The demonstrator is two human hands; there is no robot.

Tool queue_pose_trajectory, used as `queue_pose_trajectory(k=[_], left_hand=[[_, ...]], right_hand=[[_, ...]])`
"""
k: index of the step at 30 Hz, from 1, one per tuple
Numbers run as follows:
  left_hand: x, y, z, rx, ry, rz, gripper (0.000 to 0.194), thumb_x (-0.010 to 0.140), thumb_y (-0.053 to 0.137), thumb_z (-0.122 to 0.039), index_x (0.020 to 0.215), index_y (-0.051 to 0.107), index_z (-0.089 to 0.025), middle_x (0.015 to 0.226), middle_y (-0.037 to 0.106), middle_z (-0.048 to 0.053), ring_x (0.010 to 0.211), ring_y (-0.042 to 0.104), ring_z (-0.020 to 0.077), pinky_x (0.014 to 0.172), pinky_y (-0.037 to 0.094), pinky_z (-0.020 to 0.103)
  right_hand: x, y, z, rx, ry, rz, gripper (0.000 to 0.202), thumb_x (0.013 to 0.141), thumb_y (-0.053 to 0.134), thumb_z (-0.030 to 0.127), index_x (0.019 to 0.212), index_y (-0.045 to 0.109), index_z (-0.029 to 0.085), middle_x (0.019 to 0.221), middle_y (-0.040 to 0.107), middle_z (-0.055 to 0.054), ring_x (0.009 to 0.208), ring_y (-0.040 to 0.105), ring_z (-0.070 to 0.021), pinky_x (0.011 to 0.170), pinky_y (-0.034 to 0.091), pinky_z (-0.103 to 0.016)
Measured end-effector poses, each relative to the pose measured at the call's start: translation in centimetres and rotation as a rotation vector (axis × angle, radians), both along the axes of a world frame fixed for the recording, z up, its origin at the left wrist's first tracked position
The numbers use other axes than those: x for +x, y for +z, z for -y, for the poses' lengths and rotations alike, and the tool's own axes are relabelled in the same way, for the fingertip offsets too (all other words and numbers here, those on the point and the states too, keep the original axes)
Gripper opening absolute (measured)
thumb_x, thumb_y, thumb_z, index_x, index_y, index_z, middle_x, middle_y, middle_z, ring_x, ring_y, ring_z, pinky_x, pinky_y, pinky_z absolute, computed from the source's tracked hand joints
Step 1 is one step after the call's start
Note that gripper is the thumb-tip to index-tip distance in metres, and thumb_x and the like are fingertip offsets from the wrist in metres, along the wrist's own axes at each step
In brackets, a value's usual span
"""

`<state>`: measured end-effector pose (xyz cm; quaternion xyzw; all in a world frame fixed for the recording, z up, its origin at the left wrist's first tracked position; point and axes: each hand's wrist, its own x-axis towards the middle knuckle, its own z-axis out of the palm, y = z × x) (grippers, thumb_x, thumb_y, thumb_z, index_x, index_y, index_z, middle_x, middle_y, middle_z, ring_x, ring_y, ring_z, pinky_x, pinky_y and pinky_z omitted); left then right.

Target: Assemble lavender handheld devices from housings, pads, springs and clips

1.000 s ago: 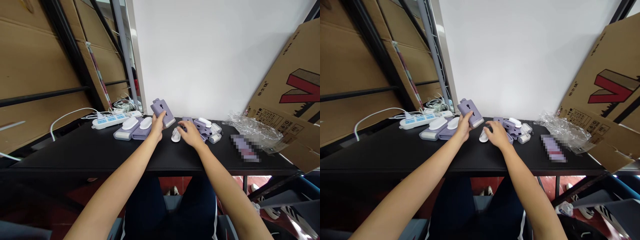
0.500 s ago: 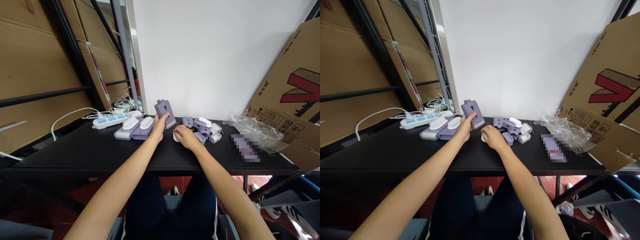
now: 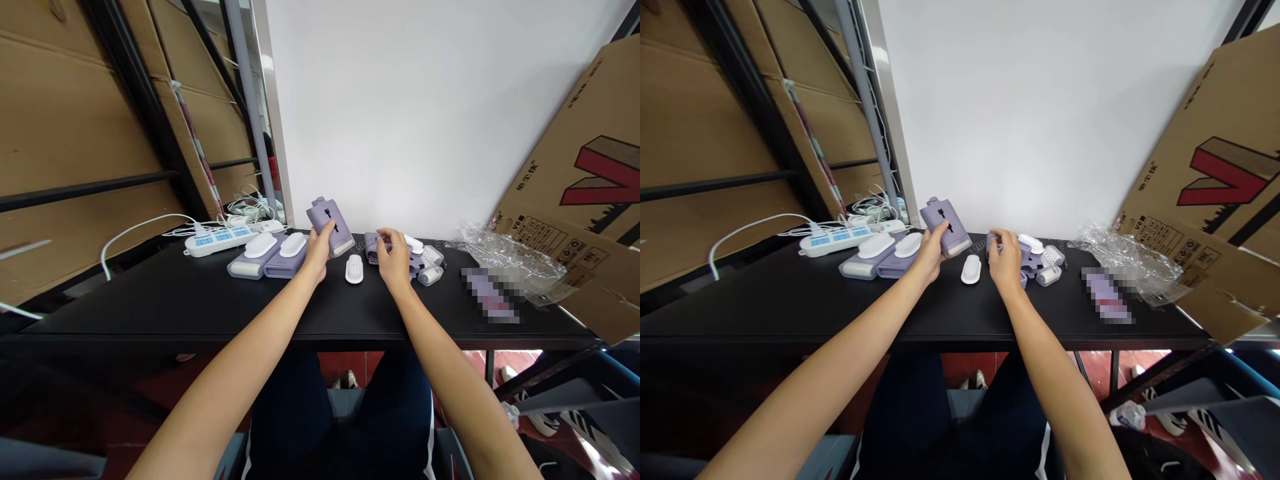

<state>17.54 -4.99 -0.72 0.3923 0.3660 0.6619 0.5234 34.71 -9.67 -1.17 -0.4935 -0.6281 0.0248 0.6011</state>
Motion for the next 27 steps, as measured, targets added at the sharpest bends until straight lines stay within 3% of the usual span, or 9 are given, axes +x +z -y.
queue_pose_trajectory(k=[4,7,10,16,22,24,27], left_hand=[[-0.1,0.1,0.1,-0.006,-0.008,0.018,0.042,0.088,0.070,-0.051,0.123,0.062,-0.028,0.118,0.071,0.005,0.097,0.072,0.0224,0.076,0.062,0.033],[-0.1,0.1,0.0,-0.013,0.004,0.026,0.042,0.088,0.070,-0.051,0.122,0.063,-0.027,0.116,0.071,0.006,0.093,0.072,0.0222,0.075,0.062,0.034],[-0.1,0.1,0.0,-0.015,0.020,0.029,0.043,0.087,0.072,-0.052,0.120,0.064,-0.026,0.114,0.071,0.006,0.093,0.072,0.0224,0.073,0.062,0.033],[-0.1,0.1,0.1,-0.028,0.033,0.012,0.044,0.087,0.071,-0.052,0.121,0.063,-0.026,0.114,0.071,0.006,0.095,0.072,0.0220,0.070,0.062,0.031],[-0.1,0.2,0.1,-0.024,0.035,0.037,0.041,0.088,0.071,-0.050,0.120,0.063,-0.027,0.112,0.071,0.005,0.095,0.072,0.0216,0.072,0.061,0.030],[-0.1,0.2,0.1,-0.020,0.040,0.041,0.041,0.087,0.072,-0.051,0.120,0.064,-0.026,0.111,0.071,0.005,0.095,0.072,0.0217,0.073,0.062,0.031],[0.0,0.1,0.1,-0.009,0.048,0.051,0.042,0.088,0.072,-0.050,0.120,0.063,-0.026,0.109,0.071,0.005,0.094,0.072,0.0219,0.074,0.062,0.032]], right_hand=[[0.2,0.3,0.5,-0.009,-0.129,0.113,0.029,0.092,0.048,0.021,0.113,0.068,0.020,0.113,0.065,-0.011,0.109,0.060,-0.0251,0.099,0.046,-0.040],[0.1,0.3,0.9,-0.146,-0.204,0.306,0.027,0.085,0.049,0.014,0.100,0.071,0.021,0.106,0.067,-0.010,0.107,0.059,-0.0287,0.098,0.043,-0.043],[-0.2,0.2,1.1,-0.235,-0.272,0.439,0.023,0.087,0.052,0.018,0.096,0.073,0.022,0.105,0.066,-0.012,0.107,0.058,-0.0311,0.096,0.041,-0.045],[-0.2,-0.5,0.7,-0.266,-0.312,0.472,0.032,0.093,0.052,0.023,0.117,0.073,0.019,0.136,0.057,-0.020,0.126,0.053,-0.0363,0.103,0.039,-0.052],[-0.1,-0.5,1.0,-0.129,-0.410,0.430,0.030,0.091,0.052,0.019,0.114,0.072,0.017,0.161,0.036,-0.021,0.151,0.028,-0.0393,0.115,0.026,-0.059],[-0.5,-0.4,1.2,-0.094,-0.386,0.474,0.030,0.094,0.050,0.019,0.114,0.072,0.018,0.156,0.043,-0.021,0.148,0.033,-0.0375,0.115,0.026,-0.056],[-1.5,-0.6,1.4,-0.108,-0.272,0.651,0.029,0.100,0.045,0.027,0.112,0.072,0.021,0.129,0.065,-0.018,0.126,0.052,-0.0337,0.107,0.033,-0.051]])
